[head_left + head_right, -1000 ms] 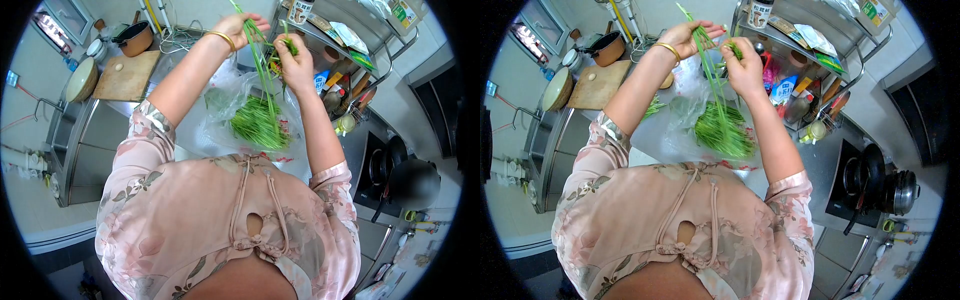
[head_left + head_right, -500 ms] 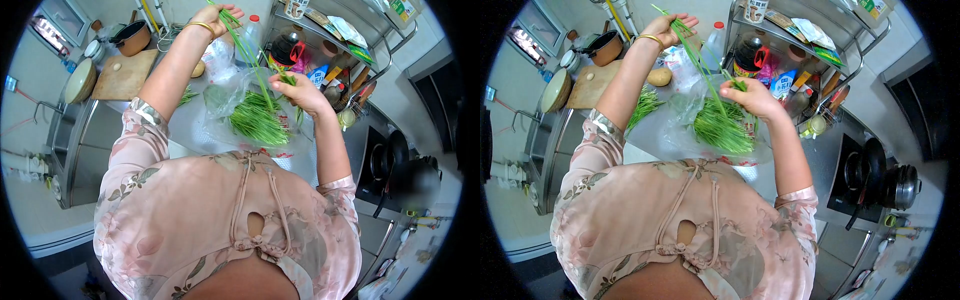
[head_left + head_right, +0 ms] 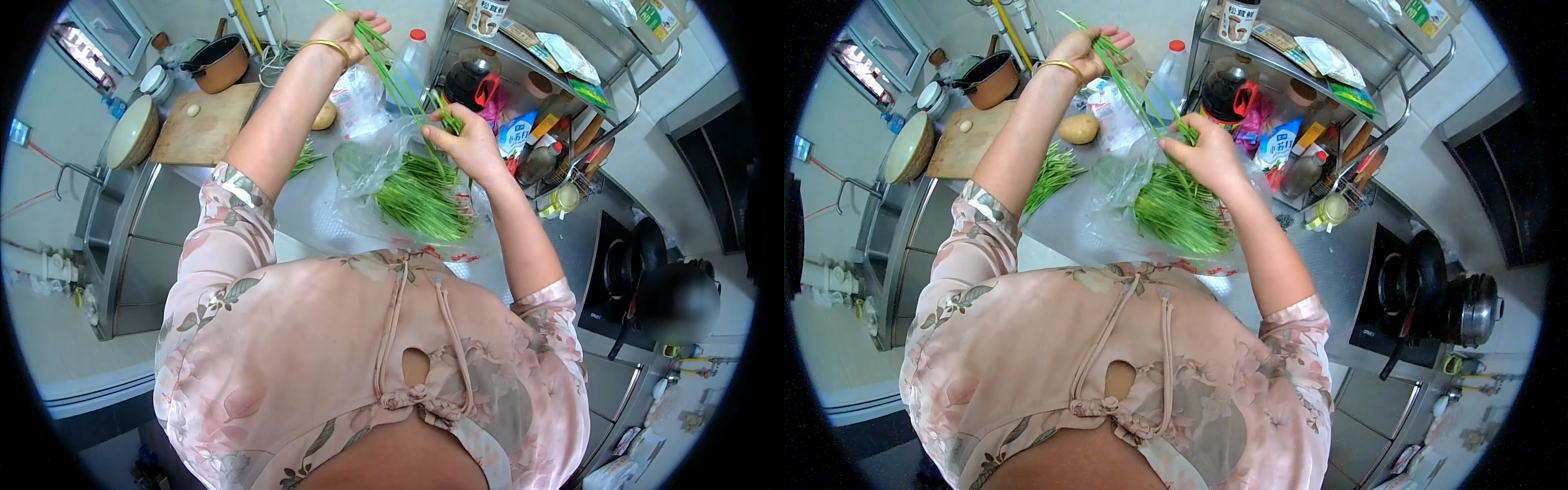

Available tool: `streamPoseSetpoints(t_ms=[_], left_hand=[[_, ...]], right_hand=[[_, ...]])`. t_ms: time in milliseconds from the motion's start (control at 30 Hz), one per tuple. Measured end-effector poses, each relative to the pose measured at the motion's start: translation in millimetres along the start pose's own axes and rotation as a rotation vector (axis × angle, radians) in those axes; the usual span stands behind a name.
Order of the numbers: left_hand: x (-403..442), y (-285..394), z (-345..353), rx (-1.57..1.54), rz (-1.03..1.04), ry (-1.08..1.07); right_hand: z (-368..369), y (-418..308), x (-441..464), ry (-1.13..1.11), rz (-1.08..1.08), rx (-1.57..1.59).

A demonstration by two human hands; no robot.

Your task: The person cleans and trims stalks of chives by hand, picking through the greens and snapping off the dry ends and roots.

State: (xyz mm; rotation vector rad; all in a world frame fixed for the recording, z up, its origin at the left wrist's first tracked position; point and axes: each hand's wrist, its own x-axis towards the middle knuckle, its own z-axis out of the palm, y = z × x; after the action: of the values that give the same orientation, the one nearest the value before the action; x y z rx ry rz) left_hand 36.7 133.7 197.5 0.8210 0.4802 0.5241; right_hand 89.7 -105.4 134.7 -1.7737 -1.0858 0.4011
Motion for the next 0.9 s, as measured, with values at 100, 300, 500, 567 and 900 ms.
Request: streamPoseSetpoints(t_ms=[100, 300, 500, 567, 900], left_hand=[[-2, -2, 6, -0.008, 0.017, 0.029], [5, -5, 11, -0.014, -0.005, 0.010], [14, -5, 6, 0.016, 0.036, 0.032], [15, -6, 5, 0.035, 0.027, 0.031], [28, -14, 2, 0.082, 0.095, 0.134]], right_hand=[[0, -14, 6, 0.105, -0.094, -0.126], [7, -38, 13, 0.101, -0.240, -0.690], [8, -32, 16, 0.117, -0.270, -0.620], [5, -33, 16, 0.109, -0.295, -0.609], [-3, -32, 17, 0.124, -0.482, -0.434]])
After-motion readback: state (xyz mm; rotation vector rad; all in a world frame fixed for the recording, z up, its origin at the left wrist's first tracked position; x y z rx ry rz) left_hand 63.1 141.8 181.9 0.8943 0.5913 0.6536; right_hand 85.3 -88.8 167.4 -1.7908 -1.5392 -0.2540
